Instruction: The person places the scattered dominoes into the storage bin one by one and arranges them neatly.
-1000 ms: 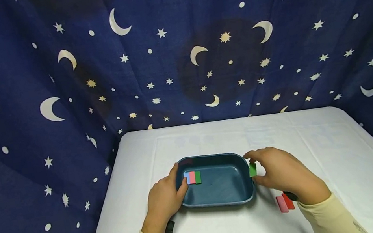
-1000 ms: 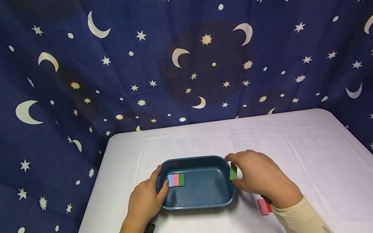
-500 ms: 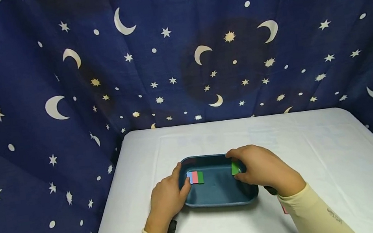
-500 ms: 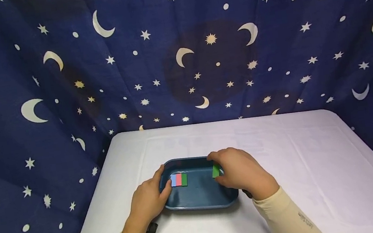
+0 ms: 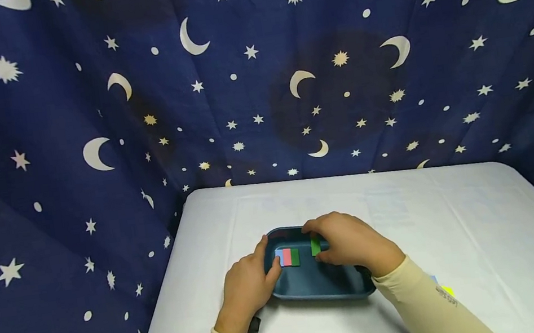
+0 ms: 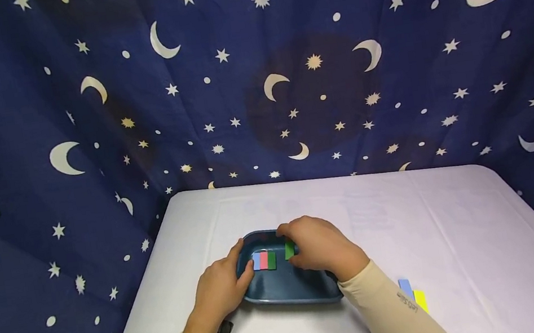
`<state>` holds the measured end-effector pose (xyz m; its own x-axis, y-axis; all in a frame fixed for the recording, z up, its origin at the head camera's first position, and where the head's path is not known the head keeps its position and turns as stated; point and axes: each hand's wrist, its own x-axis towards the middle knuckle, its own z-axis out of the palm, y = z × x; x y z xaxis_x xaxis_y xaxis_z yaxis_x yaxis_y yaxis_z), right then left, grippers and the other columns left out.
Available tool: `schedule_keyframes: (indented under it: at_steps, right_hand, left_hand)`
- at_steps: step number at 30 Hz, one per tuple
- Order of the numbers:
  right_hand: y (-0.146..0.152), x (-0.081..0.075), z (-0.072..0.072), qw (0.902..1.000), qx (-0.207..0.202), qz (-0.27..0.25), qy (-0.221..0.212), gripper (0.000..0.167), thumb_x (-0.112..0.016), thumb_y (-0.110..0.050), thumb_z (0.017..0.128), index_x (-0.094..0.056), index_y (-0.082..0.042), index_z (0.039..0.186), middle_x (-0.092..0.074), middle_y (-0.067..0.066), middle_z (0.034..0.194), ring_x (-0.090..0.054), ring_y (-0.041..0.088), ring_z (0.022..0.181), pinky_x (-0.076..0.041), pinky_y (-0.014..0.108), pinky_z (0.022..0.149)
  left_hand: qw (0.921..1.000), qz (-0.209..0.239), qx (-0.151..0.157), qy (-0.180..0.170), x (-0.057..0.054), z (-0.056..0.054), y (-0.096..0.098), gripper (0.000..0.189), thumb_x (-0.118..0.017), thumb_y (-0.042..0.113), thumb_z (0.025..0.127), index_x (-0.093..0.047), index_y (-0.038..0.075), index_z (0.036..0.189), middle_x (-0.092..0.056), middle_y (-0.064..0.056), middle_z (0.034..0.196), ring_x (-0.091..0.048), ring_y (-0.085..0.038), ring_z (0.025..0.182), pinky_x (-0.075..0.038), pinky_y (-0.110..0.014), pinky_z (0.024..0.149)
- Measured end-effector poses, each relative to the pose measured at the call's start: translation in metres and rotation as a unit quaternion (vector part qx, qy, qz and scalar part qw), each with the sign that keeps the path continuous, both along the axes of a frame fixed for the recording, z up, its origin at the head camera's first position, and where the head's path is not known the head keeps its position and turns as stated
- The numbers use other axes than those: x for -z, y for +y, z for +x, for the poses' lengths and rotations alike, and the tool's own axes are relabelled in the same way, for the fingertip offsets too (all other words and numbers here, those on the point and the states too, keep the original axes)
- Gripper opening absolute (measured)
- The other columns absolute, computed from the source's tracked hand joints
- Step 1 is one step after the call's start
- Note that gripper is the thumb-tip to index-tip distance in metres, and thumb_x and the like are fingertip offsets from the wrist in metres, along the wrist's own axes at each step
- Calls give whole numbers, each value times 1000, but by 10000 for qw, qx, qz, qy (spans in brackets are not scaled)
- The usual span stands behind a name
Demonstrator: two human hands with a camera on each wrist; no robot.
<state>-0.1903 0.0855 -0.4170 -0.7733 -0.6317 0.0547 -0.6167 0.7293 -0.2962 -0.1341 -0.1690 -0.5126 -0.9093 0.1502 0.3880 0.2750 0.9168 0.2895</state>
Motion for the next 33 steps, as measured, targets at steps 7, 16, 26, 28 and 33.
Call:
schedule_keyframes:
  at_steps: [7,16,26,28,33]
  right_hand:
    - [-13,20,-11,9997,-57,39,-218,55,-96,-23,75,-76,-12,125,-73,-6,99,-60,12,84,-54,40,78]
    - [-24,39,-18,9983,66,454,-347,54,-99,-22,72,-78,-14,121,-75,-3,100,-63,14,85,-55,43,79]
    - [-34,39,-17,9970,78,763,-139,46,-98,-18,69,-79,-19,111,-66,-12,80,-58,13,70,-53,42,67]
    - [-35,41,-17,9965,59,830,-103,45,-99,-19,68,-79,-20,108,-63,-13,77,-57,13,69,-52,41,66]
    - [-37,46,-18,9956,-20,931,14,45,-102,-22,66,-78,-21,104,-62,-13,75,-58,13,70,-53,41,68]
  left_hand:
    - [10000,-62,31,-17,0,-1,2,61,-62,48,101,-61,11,149,-76,-10,84,-70,-21,65,-51,-38,51]
    - [9999,-86,19,-65,0,0,3,61,-63,49,101,-61,12,149,-76,-10,85,-71,-23,65,-50,-38,50]
    - [9999,-68,0,125,0,1,4,60,-65,47,100,-62,11,148,-75,-10,82,-71,-24,65,-51,-40,50]
    - [9999,-52,-3,127,0,1,4,60,-65,47,100,-62,11,148,-75,-11,83,-71,-24,65,-51,-40,51]
    - [9999,-15,-43,111,1,2,5,60,-65,48,101,-61,11,148,-76,-11,86,-72,-24,67,-52,-41,53]
